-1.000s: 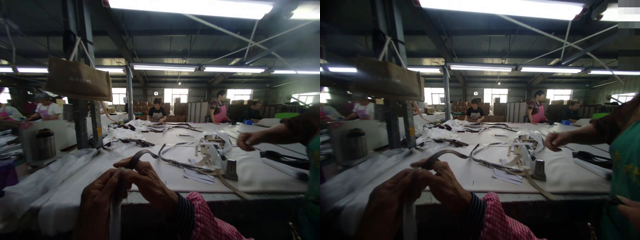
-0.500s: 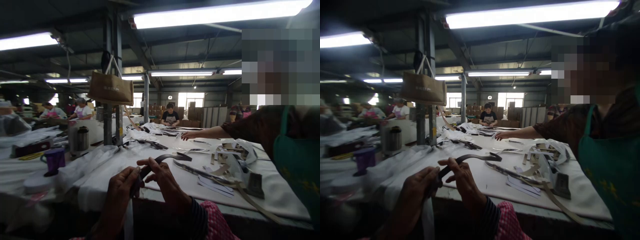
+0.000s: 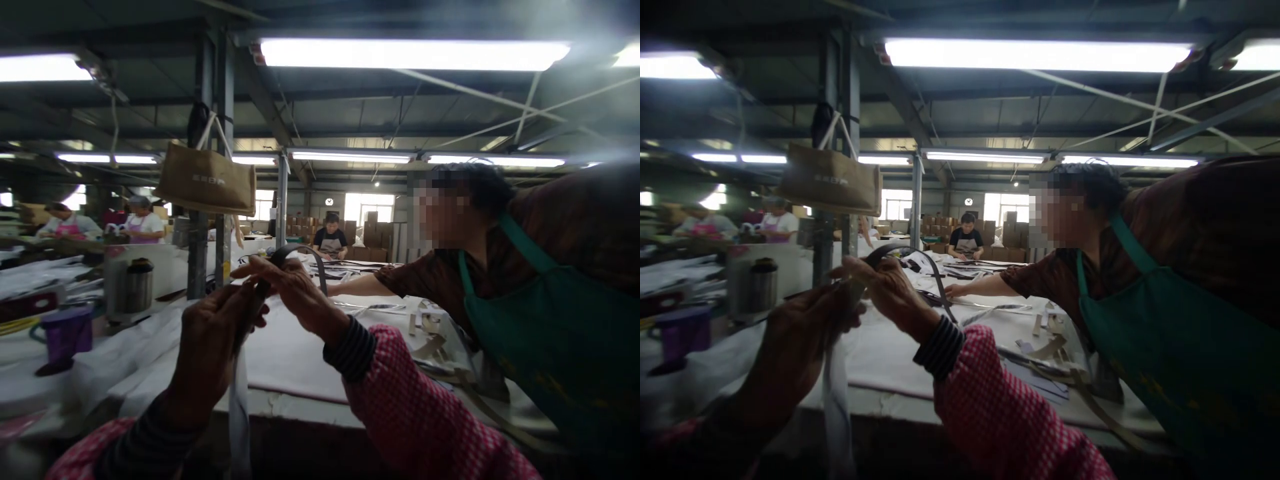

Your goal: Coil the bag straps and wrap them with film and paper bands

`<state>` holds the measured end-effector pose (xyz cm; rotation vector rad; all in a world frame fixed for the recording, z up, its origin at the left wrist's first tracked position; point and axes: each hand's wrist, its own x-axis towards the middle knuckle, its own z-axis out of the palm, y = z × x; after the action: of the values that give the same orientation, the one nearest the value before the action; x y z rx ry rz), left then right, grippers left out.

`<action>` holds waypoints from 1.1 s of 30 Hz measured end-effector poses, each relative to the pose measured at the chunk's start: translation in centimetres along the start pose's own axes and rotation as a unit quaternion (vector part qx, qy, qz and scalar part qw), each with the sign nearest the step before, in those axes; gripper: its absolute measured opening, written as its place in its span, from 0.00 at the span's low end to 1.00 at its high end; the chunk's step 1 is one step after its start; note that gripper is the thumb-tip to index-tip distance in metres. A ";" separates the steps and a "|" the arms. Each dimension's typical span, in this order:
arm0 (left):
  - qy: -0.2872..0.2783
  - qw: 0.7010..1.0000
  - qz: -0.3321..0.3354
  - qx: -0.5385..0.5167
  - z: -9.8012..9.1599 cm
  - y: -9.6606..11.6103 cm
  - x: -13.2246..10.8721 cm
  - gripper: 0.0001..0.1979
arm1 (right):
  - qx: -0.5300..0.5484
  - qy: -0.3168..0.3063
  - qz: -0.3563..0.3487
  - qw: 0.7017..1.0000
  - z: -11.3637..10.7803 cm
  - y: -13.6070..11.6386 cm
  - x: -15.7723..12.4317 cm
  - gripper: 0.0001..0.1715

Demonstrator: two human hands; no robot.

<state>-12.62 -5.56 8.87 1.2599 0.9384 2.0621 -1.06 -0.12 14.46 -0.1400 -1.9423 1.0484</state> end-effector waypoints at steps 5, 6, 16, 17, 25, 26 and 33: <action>-0.049 0.990 0.091 -0.099 2.8 4.1 3.2 0.07 | -0.058 -0.073 -0.047 0.995 -1.7 -2.5 4.7 0.27; -0.043 0.987 0.096 -0.121 3.1 4.7 3.9 0.07 | -0.064 -0.082 -0.058 0.993 -1.7 -2.9 5.2 0.26; -0.015 0.994 0.108 0.017 0.4 4.1 4.7 0.14 | 0.089 0.168 0.186 0.964 -5.6 0.6 6.9 0.30; -0.022 0.995 0.096 0.035 -0.1 3.8 4.5 0.14 | 0.092 0.182 0.185 0.961 -6.1 0.8 7.1 0.30; -0.065 0.996 0.024 -0.057 1.0 5.7 7.9 0.05 | 0.017 -0.061 0.024 0.998 -2.8 -2.4 9.4 0.23; -0.060 0.994 0.044 -0.080 1.5 6.1 8.4 0.04 | 0.019 -0.092 0.019 0.995 -2.2 -2.5 9.5 0.23; 0.007 0.994 0.109 -0.019 0.9 4.4 7.7 0.11 | 0.082 0.063 0.159 0.982 -3.7 0.5 8.6 0.27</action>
<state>-15.37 -2.26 16.67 1.3805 0.7942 2.2464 -3.53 6.53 20.66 -0.4250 -1.7454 1.3685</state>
